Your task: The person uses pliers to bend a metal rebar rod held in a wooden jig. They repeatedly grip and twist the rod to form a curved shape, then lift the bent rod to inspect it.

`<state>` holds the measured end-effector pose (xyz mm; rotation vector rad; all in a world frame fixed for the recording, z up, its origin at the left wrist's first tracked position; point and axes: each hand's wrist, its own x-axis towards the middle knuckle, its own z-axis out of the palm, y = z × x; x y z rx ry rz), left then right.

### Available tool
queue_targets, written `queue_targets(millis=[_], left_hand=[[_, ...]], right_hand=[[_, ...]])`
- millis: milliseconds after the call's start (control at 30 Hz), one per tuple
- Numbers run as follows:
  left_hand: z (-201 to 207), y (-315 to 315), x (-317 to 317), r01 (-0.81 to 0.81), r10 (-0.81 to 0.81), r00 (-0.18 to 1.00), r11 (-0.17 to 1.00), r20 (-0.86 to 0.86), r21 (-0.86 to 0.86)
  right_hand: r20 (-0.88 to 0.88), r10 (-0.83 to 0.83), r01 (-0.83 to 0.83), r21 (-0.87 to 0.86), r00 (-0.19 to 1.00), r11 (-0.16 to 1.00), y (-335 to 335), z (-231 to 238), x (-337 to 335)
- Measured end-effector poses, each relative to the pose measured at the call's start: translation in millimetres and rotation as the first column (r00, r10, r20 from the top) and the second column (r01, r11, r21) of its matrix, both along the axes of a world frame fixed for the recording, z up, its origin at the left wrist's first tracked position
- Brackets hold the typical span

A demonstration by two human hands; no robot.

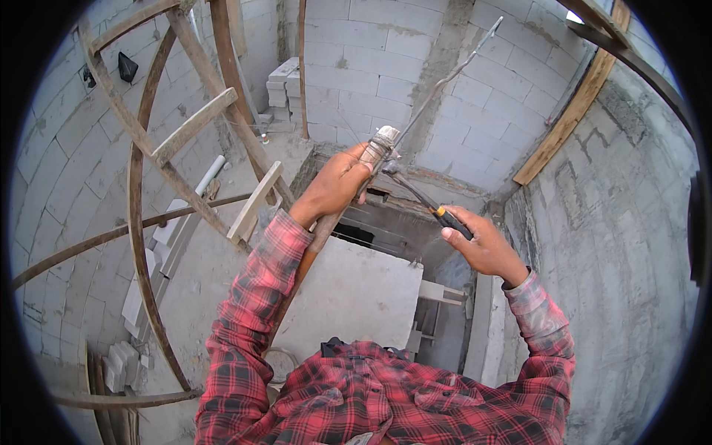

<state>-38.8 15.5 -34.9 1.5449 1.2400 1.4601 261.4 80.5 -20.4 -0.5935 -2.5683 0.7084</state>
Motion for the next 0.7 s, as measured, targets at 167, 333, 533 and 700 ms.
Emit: queue_targets(millis=[167,333,533,700], left_hand=[[8,-7,1,-0.017,0.016,0.998,1.000,-0.059,-0.013],[14,-6,1,-0.049,0.049,0.993,0.999,-0.106,0.007],[17,-8,-3,-0.072,0.074,0.990,0.997,-0.119,0.023],[17,-6,4,-0.028,0.033,0.995,0.998,-0.091,0.048]], right_hand=[[0.132,-0.025,0.083,-0.453,0.991,0.888,-6,13,5],[0.105,-0.058,0.077,-0.196,0.993,0.978,-10,11,0],[0.093,-0.022,0.054,-0.357,0.995,0.933,-7,4,-15],[-0.037,0.123,-0.076,-0.943,0.992,0.324,-20,-11,-22]])
